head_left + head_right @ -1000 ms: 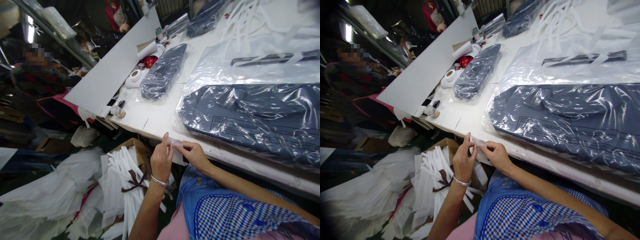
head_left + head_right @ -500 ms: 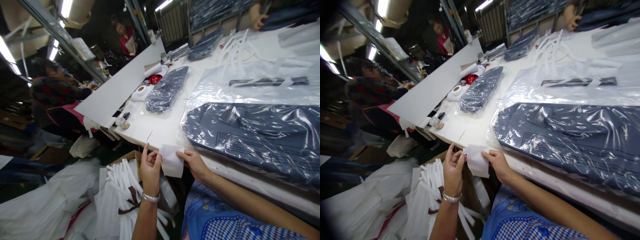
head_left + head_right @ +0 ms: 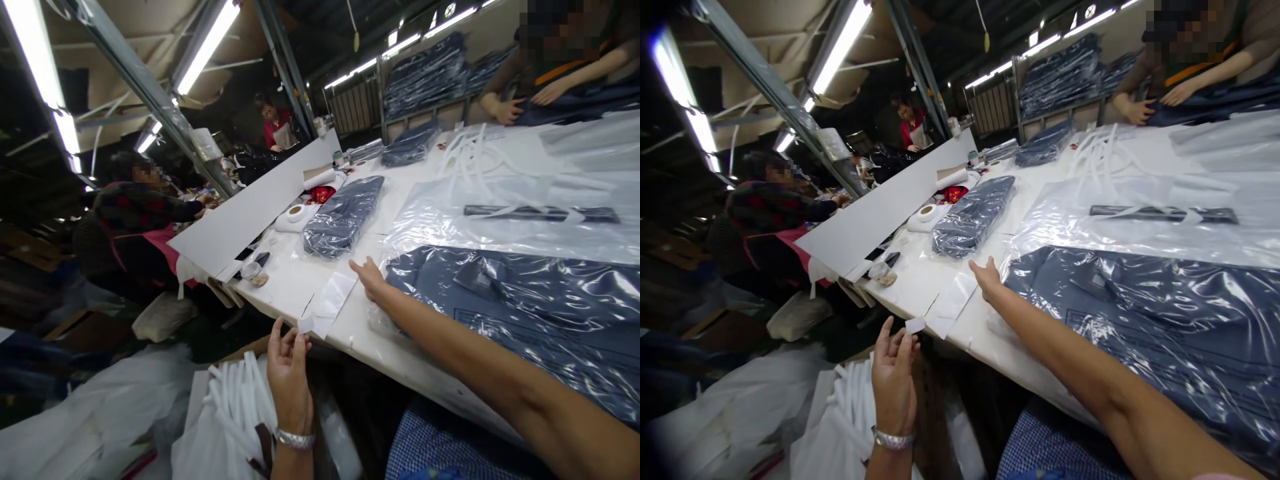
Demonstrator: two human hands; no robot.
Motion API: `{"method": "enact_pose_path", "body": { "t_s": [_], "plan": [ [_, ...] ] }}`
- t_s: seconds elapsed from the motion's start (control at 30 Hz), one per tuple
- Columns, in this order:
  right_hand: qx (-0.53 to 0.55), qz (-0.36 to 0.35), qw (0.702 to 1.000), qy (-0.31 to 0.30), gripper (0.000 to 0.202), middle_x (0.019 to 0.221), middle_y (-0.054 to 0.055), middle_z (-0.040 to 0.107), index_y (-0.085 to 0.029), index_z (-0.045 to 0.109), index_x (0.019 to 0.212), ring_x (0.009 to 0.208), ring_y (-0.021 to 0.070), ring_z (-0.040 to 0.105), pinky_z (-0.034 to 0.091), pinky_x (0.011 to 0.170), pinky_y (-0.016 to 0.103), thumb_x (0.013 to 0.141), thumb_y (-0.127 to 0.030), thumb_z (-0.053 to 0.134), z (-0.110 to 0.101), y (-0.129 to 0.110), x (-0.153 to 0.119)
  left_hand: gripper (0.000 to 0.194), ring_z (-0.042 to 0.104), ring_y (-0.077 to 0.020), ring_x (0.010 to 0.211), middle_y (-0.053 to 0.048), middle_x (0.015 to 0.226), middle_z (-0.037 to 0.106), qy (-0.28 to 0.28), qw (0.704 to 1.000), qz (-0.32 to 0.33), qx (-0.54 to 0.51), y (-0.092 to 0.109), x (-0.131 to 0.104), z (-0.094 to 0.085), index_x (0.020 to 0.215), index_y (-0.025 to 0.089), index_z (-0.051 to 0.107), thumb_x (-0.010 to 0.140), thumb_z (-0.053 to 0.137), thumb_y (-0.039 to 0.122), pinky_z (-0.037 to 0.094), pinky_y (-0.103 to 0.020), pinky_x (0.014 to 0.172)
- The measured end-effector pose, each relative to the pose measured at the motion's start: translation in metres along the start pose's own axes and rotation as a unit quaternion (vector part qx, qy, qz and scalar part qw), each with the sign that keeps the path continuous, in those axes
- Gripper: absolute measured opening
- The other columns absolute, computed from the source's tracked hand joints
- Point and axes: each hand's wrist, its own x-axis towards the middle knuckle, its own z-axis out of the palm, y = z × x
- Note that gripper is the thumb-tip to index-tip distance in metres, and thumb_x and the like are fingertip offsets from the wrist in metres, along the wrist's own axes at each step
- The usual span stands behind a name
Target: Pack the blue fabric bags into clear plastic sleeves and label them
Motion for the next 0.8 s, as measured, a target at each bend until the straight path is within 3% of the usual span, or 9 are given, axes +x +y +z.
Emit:
{"method": "enact_pose_path", "body": {
  "t_s": [0.07,0.13,0.23,0.3,0.4,0.5,0.6,0.8],
  "plan": [
    [-0.03,-0.044,0.998,-0.026,0.057,0.135,0.01,0.056,-0.025,0.061,0.123,0.128,0.026,0.048,0.041,0.105,0.042,0.071,-0.043,0.075,-0.015,-0.007,-0.026,0.061,0.063,-0.0099,0.087,-0.003,0.103,0.064,-0.016,0.999,0.023,0.018,-0.004,0.002,0.012,0.138,0.026,0.046,0.082,0.069,0.037,0.052,-0.021,0.077],
    [-0.059,-0.087,0.99,-0.09,0.047,0.131,0.008,0.061,-0.026,0.064,0.122,0.124,0.0251,0.053,0.042,0.105,0.042,0.079,-0.044,0.07,-0.032,-0.015,-0.065,0.06,0.064,-0.0112,0.089,-0.003,0.101,0.065,-0.037,0.996,0.059,0.052,-0.007,0.001,0.026,0.138,0.026,0.044,0.084,0.067,0.035,0.052,-0.023,0.081],
    [-0.059,-0.072,0.987,-0.134,0.035,0.115,0.008,0.069,-0.024,0.069,0.113,0.11,0.0246,0.063,0.047,0.1,0.041,0.084,-0.044,0.066,-0.054,-0.026,-0.12,0.056,0.066,-0.0128,0.088,-0.003,0.099,0.067,-0.064,0.975,0.15,0.148,-0.01,-0.005,0.048,0.138,0.026,0.045,0.086,0.063,0.032,0.053,-0.027,0.082],
    [-0.033,-0.049,0.991,-0.123,0.039,0.111,0.008,0.07,-0.024,0.067,0.117,0.107,0.0242,0.064,0.048,0.098,0.041,0.083,-0.043,0.068,-0.064,-0.03,-0.141,0.053,0.066,-0.0134,0.085,-0.002,0.097,0.069,-0.079,0.94,0.246,0.224,-0.014,-0.012,0.063,0.139,0.025,0.045,0.088,0.061,0.028,0.053,-0.029,0.083],
    [0.014,-0.037,0.995,-0.091,0.051,0.109,0.007,0.069,-0.025,0.057,0.128,0.108,0.0227,0.062,0.048,0.097,0.039,0.082,-0.041,0.07,-0.076,-0.033,-0.149,0.056,0.066,-0.0146,0.086,-0.002,0.095,0.071,-0.104,0.855,0.404,0.308,-0.02,-0.024,0.082,0.141,0.024,0.043,0.088,0.06,0.02,0.052,-0.03,0.085],
    [0.056,-0.04,0.996,-0.051,0.055,0.108,0.006,0.067,-0.025,0.053,0.131,0.105,0.0212,0.062,0.048,0.096,0.037,0.081,-0.041,0.071,-0.09,-0.033,-0.145,0.058,0.066,-0.0157,0.087,-0.003,0.097,0.073,-0.138,0.786,0.495,0.344,-0.023,-0.037,0.097,0.141,0.024,0.043,0.087,0.062,0.016,0.051,-0.029,0.084],
    [0.083,-0.047,0.995,-0.029,0.055,0.106,0.005,0.066,-0.024,0.053,0.13,0.104,0.0209,0.062,0.048,0.095,0.037,0.081,-0.042,0.072,-0.104,-0.034,-0.145,0.057,0.067,-0.017,0.088,-0.006,0.101,0.073,-0.173,0.764,0.516,0.346,-0.023,-0.048,0.111,0.141,0.022,0.044,0.087,0.062,0.016,0.051,-0.029,0.082],
    [0.104,-0.055,0.993,0.012,0.054,0.097,0.003,0.065,-0.023,0.055,0.127,0.096,0.0189,0.064,0.049,0.092,0.035,0.079,-0.04,0.073,-0.132,-0.037,-0.15,0.054,0.069,-0.0202,0.092,-0.008,0.108,0.073,-0.237,0.758,0.513,0.325,-0.03,-0.068,0.128,0.14,0.025,0.048,0.088,0.06,0.017,0.052,-0.032,0.083]
  ]
}}
